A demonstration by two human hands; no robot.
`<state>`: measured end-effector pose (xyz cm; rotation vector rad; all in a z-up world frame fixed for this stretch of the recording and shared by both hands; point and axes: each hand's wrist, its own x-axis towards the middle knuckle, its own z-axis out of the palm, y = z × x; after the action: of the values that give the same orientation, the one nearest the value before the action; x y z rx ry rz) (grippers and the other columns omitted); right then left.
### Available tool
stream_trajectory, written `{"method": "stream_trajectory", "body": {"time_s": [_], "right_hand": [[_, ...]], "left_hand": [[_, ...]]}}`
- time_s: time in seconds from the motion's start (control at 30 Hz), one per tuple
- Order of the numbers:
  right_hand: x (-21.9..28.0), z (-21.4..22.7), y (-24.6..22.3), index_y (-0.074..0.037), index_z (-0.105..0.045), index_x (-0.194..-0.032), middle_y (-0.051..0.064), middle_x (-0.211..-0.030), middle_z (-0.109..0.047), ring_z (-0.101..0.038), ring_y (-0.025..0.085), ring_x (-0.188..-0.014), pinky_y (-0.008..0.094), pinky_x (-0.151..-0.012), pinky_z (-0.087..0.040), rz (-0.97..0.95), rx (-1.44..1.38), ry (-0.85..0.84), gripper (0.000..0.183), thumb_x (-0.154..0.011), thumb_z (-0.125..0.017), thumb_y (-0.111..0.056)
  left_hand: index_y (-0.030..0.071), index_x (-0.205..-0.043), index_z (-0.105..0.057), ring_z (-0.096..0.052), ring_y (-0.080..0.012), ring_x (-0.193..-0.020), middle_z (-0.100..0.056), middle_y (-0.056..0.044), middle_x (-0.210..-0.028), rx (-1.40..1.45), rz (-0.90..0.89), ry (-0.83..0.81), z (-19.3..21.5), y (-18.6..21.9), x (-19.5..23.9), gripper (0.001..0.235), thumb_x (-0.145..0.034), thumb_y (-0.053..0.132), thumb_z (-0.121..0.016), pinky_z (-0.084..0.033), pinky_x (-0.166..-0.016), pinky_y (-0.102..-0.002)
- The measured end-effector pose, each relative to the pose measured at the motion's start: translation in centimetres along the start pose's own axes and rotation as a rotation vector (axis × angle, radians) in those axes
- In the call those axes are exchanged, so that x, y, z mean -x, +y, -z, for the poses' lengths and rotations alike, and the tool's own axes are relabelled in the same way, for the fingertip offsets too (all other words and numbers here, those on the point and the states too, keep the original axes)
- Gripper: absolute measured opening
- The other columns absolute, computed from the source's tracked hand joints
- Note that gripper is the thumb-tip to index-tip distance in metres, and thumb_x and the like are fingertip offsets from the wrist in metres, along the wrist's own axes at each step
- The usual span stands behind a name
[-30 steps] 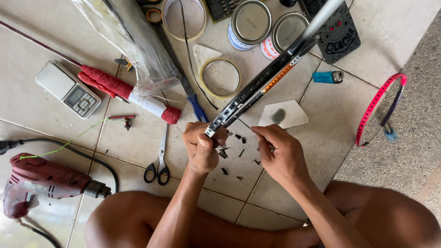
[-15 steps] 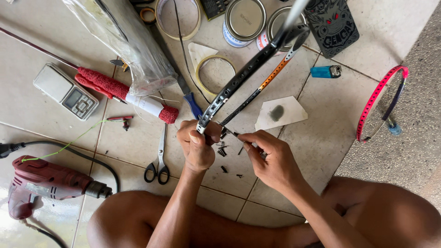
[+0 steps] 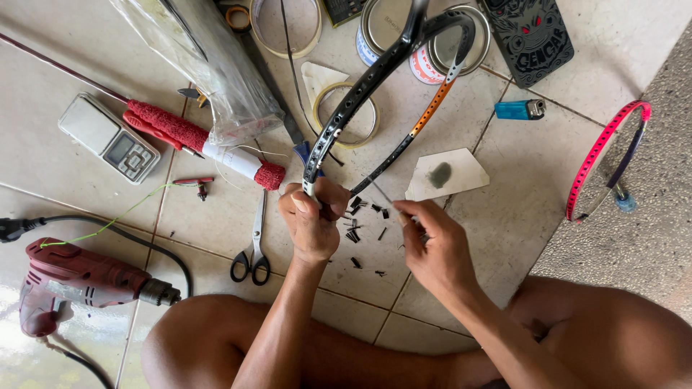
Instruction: The person sits on the floor and uses a small metal tool to scrape and clean the frame of a badminton racket. They repeatedly dip the tool into a small amount of grey paste on a piece of paper and apply it to the racket's surface, working along the frame.
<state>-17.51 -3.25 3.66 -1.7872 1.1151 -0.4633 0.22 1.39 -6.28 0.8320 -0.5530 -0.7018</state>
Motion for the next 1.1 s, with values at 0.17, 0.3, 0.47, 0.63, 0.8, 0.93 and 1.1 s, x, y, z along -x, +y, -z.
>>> {"method": "stream_trajectory", "body": {"time_s": [0.17, 0.3, 0.47, 0.63, 0.8, 0.93, 1.1], "right_hand": [[1.0, -1.1, 0.4, -0.007, -0.077, -0.119, 0.014, -0.090, -0.076, -0.068, 0.016, -0.058, 0.025, -0.041, -0.054, 0.009, -0.127, -0.024, 0.031, -0.096, -0.064, 0.008], [0.8, 0.0, 0.9, -0.005, -0.075, -0.123, 0.017, -0.094, -0.075, -0.068, 0.020, -0.059, 0.029, -0.041, -0.058, 0.046, -0.103, 0.069, 0.032, -0.098, -0.062, 0.010], [0.7, 2.1, -1.0, -0.003, -0.075, -0.120, 0.012, -0.093, -0.073, -0.068, 0.016, -0.061, 0.027, -0.046, -0.056, 0.170, 0.002, 0.183, 0.025, -0.100, -0.064, 0.007], [0.8, 3.6, -2.0, 0.000, -0.079, -0.114, 0.010, -0.092, -0.073, -0.069, 0.018, -0.066, 0.027, -0.054, -0.057, 0.331, 0.201, 0.275, 0.022, -0.099, -0.068, 0.010], [1.5, 4.3, -2.6, -0.004, -0.081, -0.108, 0.005, -0.087, -0.072, -0.061, 0.012, -0.058, 0.024, -0.049, -0.051, 0.375, 0.260, 0.271, 0.022, -0.095, -0.070, 0.012], [1.7, 4.2, -4.0, -0.002, -0.080, -0.107, 0.008, -0.088, -0.074, -0.066, 0.018, -0.059, 0.026, -0.048, -0.052, 0.437, 0.243, 0.242, 0.025, -0.092, -0.068, 0.015], [1.7, 5.0, -4.4, -0.002, -0.080, -0.111, 0.009, -0.090, -0.074, -0.065, 0.018, -0.061, 0.028, -0.048, -0.051, 0.467, 0.233, 0.262, 0.028, -0.093, -0.066, 0.016]], "left_hand": [[0.006, -0.060, -0.049, -0.027, -0.0150, -0.039, -0.036, -0.009, -0.048, 0.062, 0.056, 0.045, -0.4, 0.6, 0.0, 0.066, -0.115, 0.043, -0.042, -0.029, -0.040, -0.028], [0.008, -0.062, -0.052, -0.024, -0.0104, -0.040, -0.035, -0.003, -0.049, 0.096, 0.172, 0.090, -1.3, 2.0, -0.6, 0.070, -0.116, 0.050, -0.036, -0.027, -0.040, -0.023], [0.011, -0.059, -0.048, -0.013, -0.0069, -0.040, -0.024, 0.002, -0.048, 0.182, 0.230, 0.148, -2.8, 4.8, -1.4, 0.076, -0.112, 0.062, -0.028, -0.019, -0.036, -0.019], [0.012, -0.057, -0.044, -0.008, -0.0071, -0.039, -0.019, 0.002, -0.046, 0.276, 0.247, 0.204, -4.9, 8.3, -2.4, 0.077, -0.108, 0.067, -0.030, -0.015, -0.034, -0.019], [0.013, -0.058, -0.041, -0.004, -0.0072, -0.044, -0.013, 0.003, -0.050, 0.335, 0.227, 0.234, -6.1, 10.9, -3.5, 0.073, -0.106, 0.067, -0.035, -0.010, -0.037, -0.020], [0.013, -0.058, -0.041, -0.005, -0.0071, -0.042, -0.011, 0.003, -0.050, 0.371, 0.241, 0.235, -5.5, 11.2, -3.4, 0.073, -0.105, 0.068, -0.034, -0.008, -0.036, -0.021], [0.013, -0.061, -0.040, -0.007, -0.0060, -0.041, -0.012, 0.004, -0.050, 0.487, 0.238, 0.238, -6.0, 12.5, -3.8, 0.070, -0.106, 0.066, -0.035, -0.008, -0.035, -0.022]]}}
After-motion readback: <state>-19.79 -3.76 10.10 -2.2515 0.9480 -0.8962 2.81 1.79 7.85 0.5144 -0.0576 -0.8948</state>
